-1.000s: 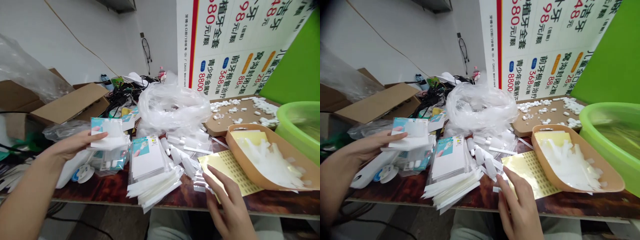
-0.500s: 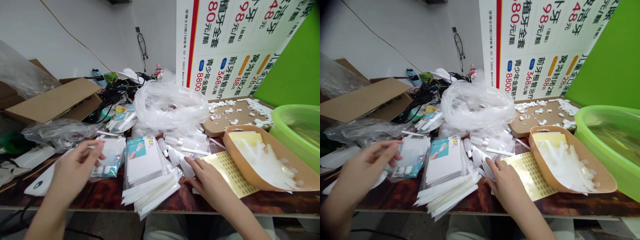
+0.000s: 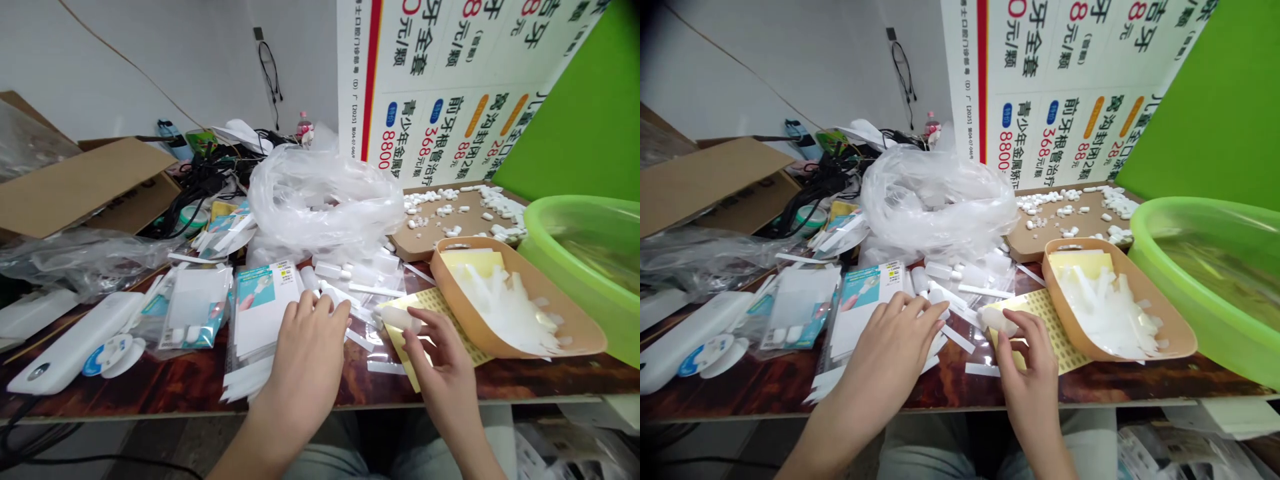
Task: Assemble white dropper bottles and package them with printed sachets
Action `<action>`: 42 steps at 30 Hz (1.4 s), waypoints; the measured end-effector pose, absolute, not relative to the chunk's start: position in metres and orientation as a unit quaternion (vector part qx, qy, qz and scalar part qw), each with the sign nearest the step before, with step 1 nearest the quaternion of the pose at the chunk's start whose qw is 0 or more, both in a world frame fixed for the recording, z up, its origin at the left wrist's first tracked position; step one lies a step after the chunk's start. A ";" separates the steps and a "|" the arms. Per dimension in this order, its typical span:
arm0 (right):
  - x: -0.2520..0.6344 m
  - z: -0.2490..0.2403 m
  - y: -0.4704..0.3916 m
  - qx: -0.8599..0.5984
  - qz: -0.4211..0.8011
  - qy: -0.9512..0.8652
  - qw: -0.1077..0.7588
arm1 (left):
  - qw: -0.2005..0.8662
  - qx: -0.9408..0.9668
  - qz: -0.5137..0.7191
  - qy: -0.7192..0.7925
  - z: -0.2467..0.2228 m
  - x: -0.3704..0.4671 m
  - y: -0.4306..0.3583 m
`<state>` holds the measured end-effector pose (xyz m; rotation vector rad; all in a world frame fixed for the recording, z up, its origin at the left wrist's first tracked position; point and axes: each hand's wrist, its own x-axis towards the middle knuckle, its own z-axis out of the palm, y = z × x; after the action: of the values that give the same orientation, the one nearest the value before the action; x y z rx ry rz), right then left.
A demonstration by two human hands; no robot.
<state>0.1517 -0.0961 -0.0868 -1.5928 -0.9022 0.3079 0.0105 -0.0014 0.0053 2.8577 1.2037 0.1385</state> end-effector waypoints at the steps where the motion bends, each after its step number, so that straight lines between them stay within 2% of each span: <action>1: 0.152 -0.089 -0.100 -0.685 0.116 -0.379 0.611 | 0.015 0.921 0.051 0.385 0.006 0.018 0.001; 6: 0.147 -0.092 -0.113 -0.681 0.040 -0.361 0.636 | 0.005 0.907 0.119 0.405 -0.016 0.071 0.014; 12: 0.152 -0.095 -0.121 -0.676 0.029 -0.360 0.642 | 0.042 0.899 0.171 0.402 -0.057 0.104 0.025; 17: 0.167 -0.102 -0.124 -0.696 -0.003 -0.368 0.616 | 0.125 0.929 0.173 0.303 -0.048 0.091 0.008; 21: 0.169 -0.100 -0.125 -0.689 -0.039 -0.477 0.544 | 0.197 0.944 0.165 0.205 -0.039 0.074 -0.020; 26: 0.159 -0.102 -0.126 -0.719 -0.031 -0.565 0.404 | 0.248 0.922 0.201 0.218 -0.058 0.058 -0.036; 32: 0.148 -0.118 -0.133 -0.718 -0.105 -0.590 0.353 | 0.319 0.884 0.235 0.248 -0.080 0.041 -0.048; 38: 0.143 -0.126 -0.134 -0.739 -0.131 -0.556 0.357 | 0.339 0.883 0.219 0.239 -0.060 0.017 -0.053; 42: 0.139 -0.131 -0.134 -0.741 -0.148 -0.538 0.374 | 0.313 0.858 0.333 0.234 -0.025 -0.020 -0.043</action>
<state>0.1395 -0.1341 -0.1308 -1.8980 -1.3780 -0.3780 -0.0196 -0.0427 -0.0251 2.2638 0.6162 0.8796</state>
